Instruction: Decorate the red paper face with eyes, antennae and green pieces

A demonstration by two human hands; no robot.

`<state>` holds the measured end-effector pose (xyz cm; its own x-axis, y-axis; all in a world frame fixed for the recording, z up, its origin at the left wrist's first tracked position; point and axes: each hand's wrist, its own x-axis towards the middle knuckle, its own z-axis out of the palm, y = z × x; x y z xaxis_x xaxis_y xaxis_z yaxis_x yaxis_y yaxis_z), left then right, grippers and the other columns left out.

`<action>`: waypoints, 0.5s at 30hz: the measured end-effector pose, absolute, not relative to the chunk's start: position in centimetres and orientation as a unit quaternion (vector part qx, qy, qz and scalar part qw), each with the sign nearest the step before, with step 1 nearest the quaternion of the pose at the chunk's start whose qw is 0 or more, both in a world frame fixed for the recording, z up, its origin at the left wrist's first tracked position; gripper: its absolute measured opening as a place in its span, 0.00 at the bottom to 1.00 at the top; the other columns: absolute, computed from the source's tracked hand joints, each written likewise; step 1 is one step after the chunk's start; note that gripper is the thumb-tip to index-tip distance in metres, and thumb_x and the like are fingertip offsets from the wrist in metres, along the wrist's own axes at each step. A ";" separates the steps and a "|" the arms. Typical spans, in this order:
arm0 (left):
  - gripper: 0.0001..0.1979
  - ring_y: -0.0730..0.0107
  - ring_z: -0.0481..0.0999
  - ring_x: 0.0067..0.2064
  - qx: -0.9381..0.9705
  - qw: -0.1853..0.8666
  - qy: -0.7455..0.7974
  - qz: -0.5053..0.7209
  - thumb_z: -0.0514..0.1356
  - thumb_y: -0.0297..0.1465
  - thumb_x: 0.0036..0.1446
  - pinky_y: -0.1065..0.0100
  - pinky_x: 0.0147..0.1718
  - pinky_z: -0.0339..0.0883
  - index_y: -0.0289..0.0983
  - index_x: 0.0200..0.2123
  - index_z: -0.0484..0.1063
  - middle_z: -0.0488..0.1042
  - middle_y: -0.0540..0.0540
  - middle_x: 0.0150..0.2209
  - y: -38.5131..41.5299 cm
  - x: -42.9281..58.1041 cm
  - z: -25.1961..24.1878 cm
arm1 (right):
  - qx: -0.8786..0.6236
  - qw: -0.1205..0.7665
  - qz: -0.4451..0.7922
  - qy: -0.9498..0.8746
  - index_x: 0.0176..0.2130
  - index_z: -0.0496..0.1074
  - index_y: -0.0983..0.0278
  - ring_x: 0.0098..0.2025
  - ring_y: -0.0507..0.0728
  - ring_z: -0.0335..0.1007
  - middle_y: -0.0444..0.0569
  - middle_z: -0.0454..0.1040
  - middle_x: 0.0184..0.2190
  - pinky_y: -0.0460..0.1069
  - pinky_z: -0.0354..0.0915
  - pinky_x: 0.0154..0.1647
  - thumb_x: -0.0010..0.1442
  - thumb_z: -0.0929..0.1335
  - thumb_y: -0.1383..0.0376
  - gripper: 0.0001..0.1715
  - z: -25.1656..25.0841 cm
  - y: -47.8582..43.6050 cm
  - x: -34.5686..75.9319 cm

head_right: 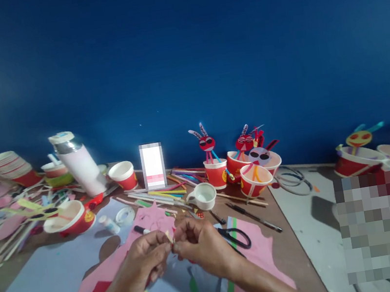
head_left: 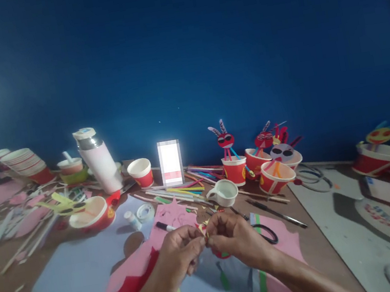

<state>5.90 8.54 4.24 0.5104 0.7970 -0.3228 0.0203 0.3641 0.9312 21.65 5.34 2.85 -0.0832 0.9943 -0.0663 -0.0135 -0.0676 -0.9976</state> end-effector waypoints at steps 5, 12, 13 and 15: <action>0.12 0.85 0.53 0.11 0.474 0.713 0.435 0.277 0.64 0.37 0.45 0.77 0.12 0.44 0.34 0.22 0.67 0.59 0.58 0.11 8.4 5.4 3.7 | -0.513 0.448 0.483 -0.551 0.31 0.72 0.66 0.22 0.49 0.61 0.41 0.66 0.19 0.44 0.57 0.22 0.52 0.66 0.66 0.06 3.0 4.9 21.1; 0.16 0.83 0.53 0.11 0.429 0.753 0.422 0.267 0.63 0.39 0.44 0.74 0.14 0.51 0.36 0.17 0.63 0.58 0.58 0.11 5.9 3.6 3.0 | -0.520 0.430 0.382 -0.631 0.27 0.70 0.64 0.26 0.52 0.63 0.43 0.69 0.22 0.47 0.58 0.29 0.54 0.65 0.69 0.06 4.2 2.7 20.1; 0.15 0.82 0.54 0.11 0.430 0.749 0.425 0.270 0.63 0.39 0.46 0.74 0.14 0.51 0.35 0.19 0.65 0.60 0.57 0.11 5.5 2.6 3.2 | -0.518 0.417 0.379 -0.644 0.26 0.69 0.63 0.26 0.52 0.63 0.43 0.68 0.22 0.46 0.57 0.27 0.54 0.64 0.69 0.06 4.5 2.7 19.9; 0.13 0.82 0.55 0.12 0.437 0.727 0.437 0.299 0.63 0.38 0.48 0.76 0.14 0.49 0.34 0.22 0.68 0.61 0.57 0.12 5.1 -0.1 4.0 | -0.511 0.395 0.379 -0.662 0.26 0.68 0.63 0.26 0.52 0.63 0.42 0.68 0.22 0.45 0.56 0.24 0.55 0.64 0.69 0.07 5.4 3.1 19.1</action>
